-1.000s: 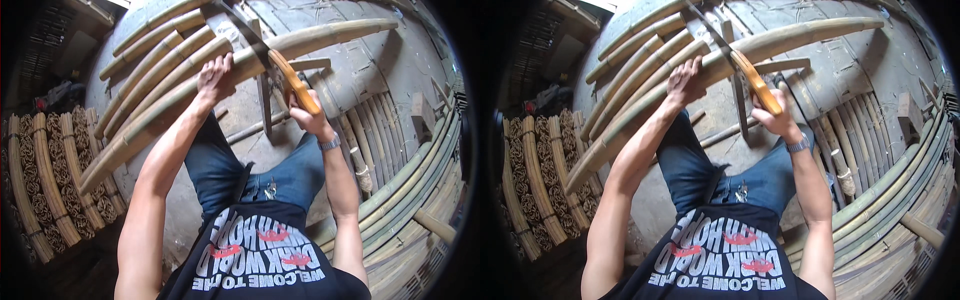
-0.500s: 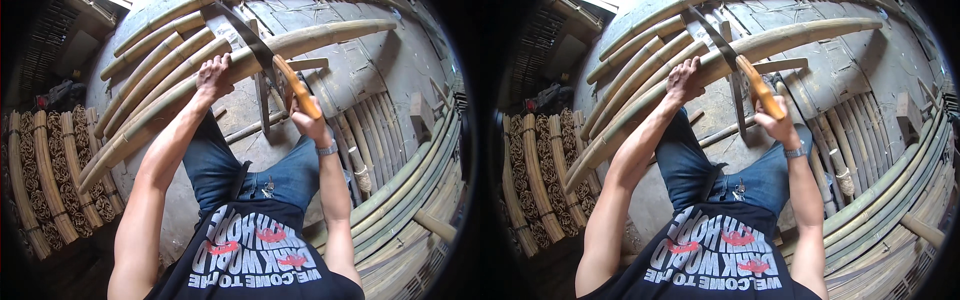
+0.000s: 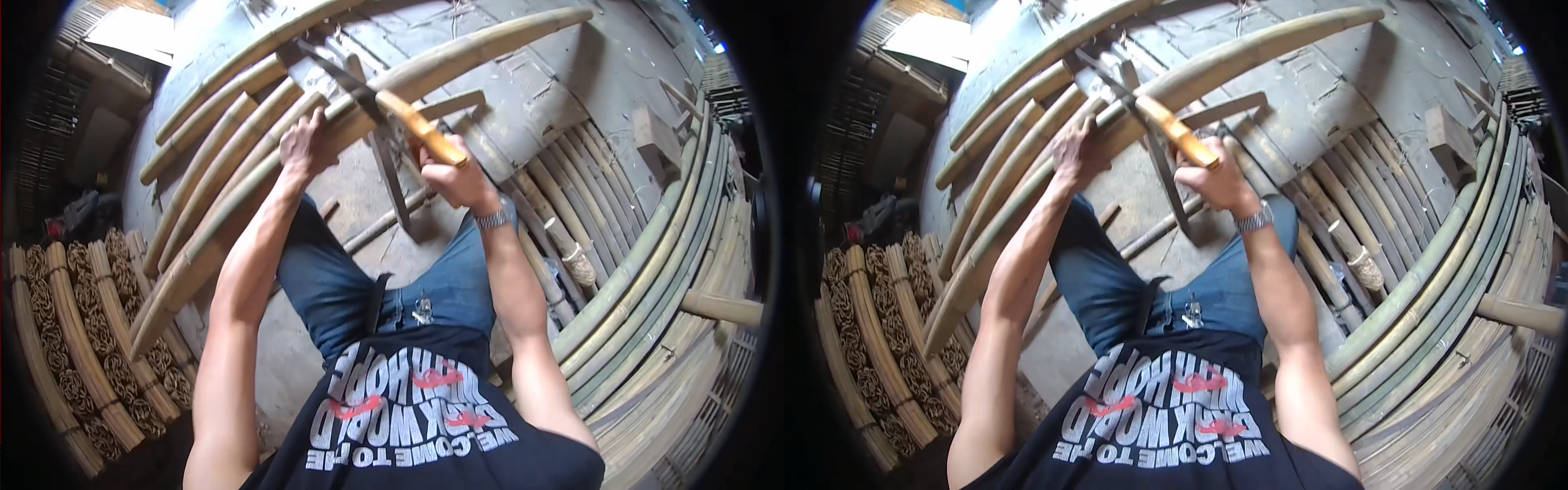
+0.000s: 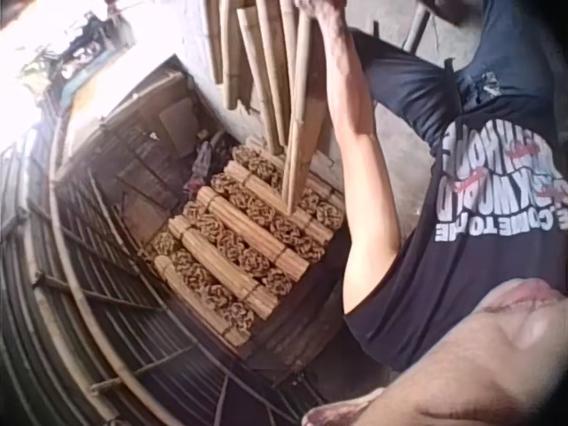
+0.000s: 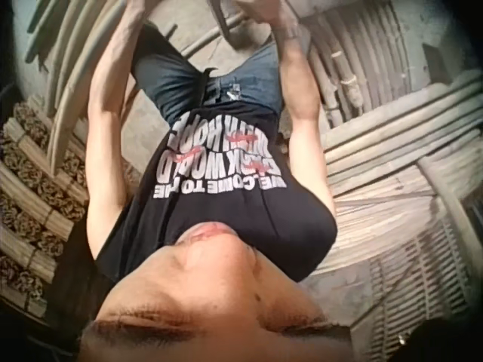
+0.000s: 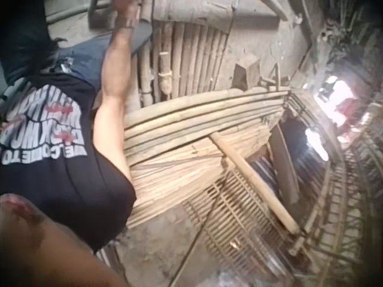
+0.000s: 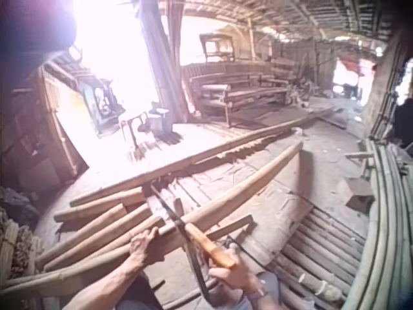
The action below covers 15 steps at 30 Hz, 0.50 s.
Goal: Sawing through a long piece of bamboo pole placed on a wooden support.
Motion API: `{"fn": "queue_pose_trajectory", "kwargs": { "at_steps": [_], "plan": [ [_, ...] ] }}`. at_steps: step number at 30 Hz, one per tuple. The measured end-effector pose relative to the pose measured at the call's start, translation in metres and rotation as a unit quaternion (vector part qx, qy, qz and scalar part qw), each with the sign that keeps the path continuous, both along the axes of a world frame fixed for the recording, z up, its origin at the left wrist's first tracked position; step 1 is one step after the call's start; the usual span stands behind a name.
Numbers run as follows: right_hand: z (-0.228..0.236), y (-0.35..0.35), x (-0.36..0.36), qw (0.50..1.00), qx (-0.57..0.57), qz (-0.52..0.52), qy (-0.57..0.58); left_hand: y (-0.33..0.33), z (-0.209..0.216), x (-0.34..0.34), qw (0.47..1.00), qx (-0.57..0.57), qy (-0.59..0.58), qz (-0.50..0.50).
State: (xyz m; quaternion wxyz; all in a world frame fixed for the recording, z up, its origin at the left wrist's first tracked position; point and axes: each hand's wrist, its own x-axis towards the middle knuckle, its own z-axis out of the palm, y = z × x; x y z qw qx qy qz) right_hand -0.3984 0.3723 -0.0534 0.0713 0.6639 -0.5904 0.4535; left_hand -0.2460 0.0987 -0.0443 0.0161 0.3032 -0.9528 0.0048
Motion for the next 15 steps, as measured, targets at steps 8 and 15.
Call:
{"fn": "queue_pose_trajectory", "kwargs": {
  "at_steps": [8, 15],
  "plan": [
    [0.031, 0.169, 0.095, 0.875, 0.151, 0.002, -0.460, -0.003, -0.005, -0.002, 0.999, -0.037, 0.023, -0.015],
    [0.006, -0.016, 0.018, 0.939, 0.063, -0.059, -0.333, 0.001, -0.008, -0.012, 1.000, -0.020, 0.000, -0.001]
  ]
}}
